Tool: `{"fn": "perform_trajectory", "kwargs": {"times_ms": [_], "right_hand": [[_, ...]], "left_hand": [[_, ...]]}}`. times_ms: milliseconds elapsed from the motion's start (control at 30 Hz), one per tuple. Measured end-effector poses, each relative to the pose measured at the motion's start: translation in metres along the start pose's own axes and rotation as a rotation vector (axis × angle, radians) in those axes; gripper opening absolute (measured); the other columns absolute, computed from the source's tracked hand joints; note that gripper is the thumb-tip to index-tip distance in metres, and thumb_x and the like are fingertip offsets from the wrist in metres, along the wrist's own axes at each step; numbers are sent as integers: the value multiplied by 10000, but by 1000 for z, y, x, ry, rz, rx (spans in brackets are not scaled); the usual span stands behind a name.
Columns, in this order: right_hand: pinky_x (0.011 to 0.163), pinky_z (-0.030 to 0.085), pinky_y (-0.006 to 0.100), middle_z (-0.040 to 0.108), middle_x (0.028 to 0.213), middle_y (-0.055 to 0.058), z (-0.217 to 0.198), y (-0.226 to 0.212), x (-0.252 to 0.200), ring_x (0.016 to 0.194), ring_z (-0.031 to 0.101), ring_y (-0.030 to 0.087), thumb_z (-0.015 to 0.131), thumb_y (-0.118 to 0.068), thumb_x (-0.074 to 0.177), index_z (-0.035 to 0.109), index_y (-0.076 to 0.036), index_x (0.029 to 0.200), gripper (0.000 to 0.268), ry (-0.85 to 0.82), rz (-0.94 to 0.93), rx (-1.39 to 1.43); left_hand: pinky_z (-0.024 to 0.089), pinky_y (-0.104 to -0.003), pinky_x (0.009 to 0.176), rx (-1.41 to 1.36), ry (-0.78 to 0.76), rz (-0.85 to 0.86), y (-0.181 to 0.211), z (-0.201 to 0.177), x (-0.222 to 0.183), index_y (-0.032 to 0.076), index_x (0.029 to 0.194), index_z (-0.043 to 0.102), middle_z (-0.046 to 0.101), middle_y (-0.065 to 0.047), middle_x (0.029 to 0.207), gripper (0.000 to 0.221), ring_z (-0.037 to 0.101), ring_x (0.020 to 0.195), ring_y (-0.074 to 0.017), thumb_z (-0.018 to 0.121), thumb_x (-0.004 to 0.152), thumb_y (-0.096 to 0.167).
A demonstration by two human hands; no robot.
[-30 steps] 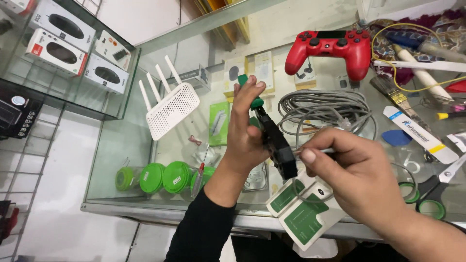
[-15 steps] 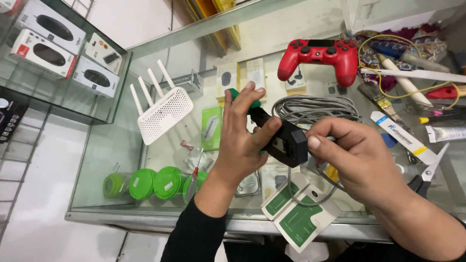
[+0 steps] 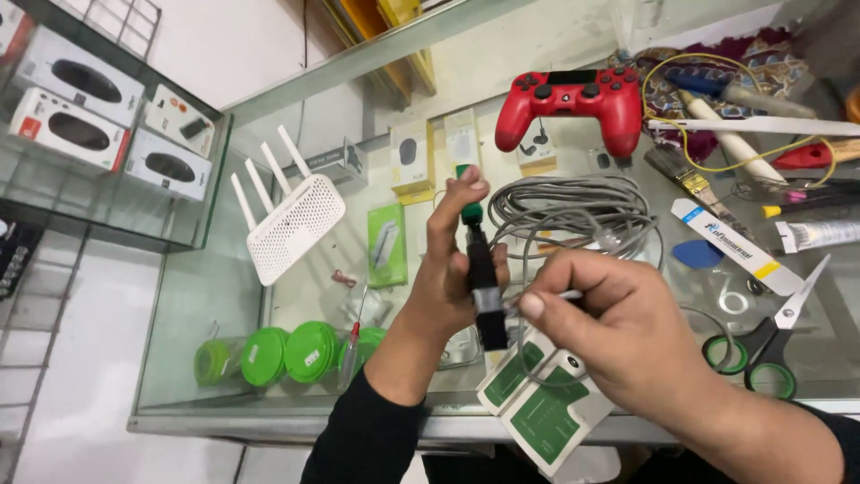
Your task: Terminating an ethernet cable by attaching an RJ45 connector using a crimping tool
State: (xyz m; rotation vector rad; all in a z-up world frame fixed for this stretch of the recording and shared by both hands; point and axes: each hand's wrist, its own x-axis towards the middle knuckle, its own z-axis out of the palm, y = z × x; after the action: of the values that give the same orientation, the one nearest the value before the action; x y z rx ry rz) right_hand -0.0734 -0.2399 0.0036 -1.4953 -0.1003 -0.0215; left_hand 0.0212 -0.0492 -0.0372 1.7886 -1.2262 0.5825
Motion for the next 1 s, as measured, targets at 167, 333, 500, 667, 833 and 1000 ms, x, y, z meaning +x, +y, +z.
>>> {"fn": "perform_trajectory", "kwargs": {"times_ms": [167, 333, 500, 667, 833, 1000], "right_hand": [[644, 459, 239, 682, 686, -32, -3, -9, -3, 660, 574, 71, 728, -238, 904, 695, -97, 756, 207, 57, -68, -90], [602, 419, 242, 651, 670, -24, -8, -8, 6, 638, 535, 71, 734, -242, 918, 734, -77, 777, 217, 46, 13, -39], [580, 369, 243, 591, 682, -28, -17, -14, 8, 632, 470, 76, 716, -231, 941, 670, -86, 767, 231, -13, -34, -90], [478, 251, 256, 468, 620, -33, -20, -7, 11, 536, 345, 63, 686, -177, 985, 654, -68, 781, 234, -137, 33, 29], [507, 351, 253, 592, 597, -5, -29, -7, 21, 545, 457, 81, 643, -233, 981, 611, -85, 677, 339, -366, -109, 18], [706, 349, 319, 474, 851, 23, -20, 3, 22, 800, 424, 149, 578, -333, 935, 550, -34, 922, 300, -305, -162, 295]], "left_hand": [[247, -617, 1353, 100, 52, -144, 7, 2, 0, 325, 1569, 162, 379, -162, 1541, 526, 366, 1535, -417, 329, 1082, 215], [173, -466, 1408, -117, 29, -418, 15, 3, 5, 13, 1574, 300, 321, -158, 1659, 753, 219, 1638, -303, 211, 1131, 616], [234, -665, 1356, 121, -130, -28, 9, -2, 5, 548, 1658, -25, 249, -210, 1651, 839, 287, 1587, -511, 556, 1152, 217], [253, -674, 1345, 89, -184, 7, 6, -9, 6, 518, 1670, -20, 264, -222, 1634, 924, 327, 1569, -503, 612, 1106, 151], [398, -611, 1301, 33, -192, 57, 12, -10, 9, 521, 1670, -37, 276, -221, 1625, 948, 374, 1550, -500, 598, 1122, 79], [343, -647, 1293, 90, -151, 72, 13, -21, 7, 430, 1700, 21, 337, -240, 1579, 1027, 428, 1504, -473, 530, 949, -52]]}}
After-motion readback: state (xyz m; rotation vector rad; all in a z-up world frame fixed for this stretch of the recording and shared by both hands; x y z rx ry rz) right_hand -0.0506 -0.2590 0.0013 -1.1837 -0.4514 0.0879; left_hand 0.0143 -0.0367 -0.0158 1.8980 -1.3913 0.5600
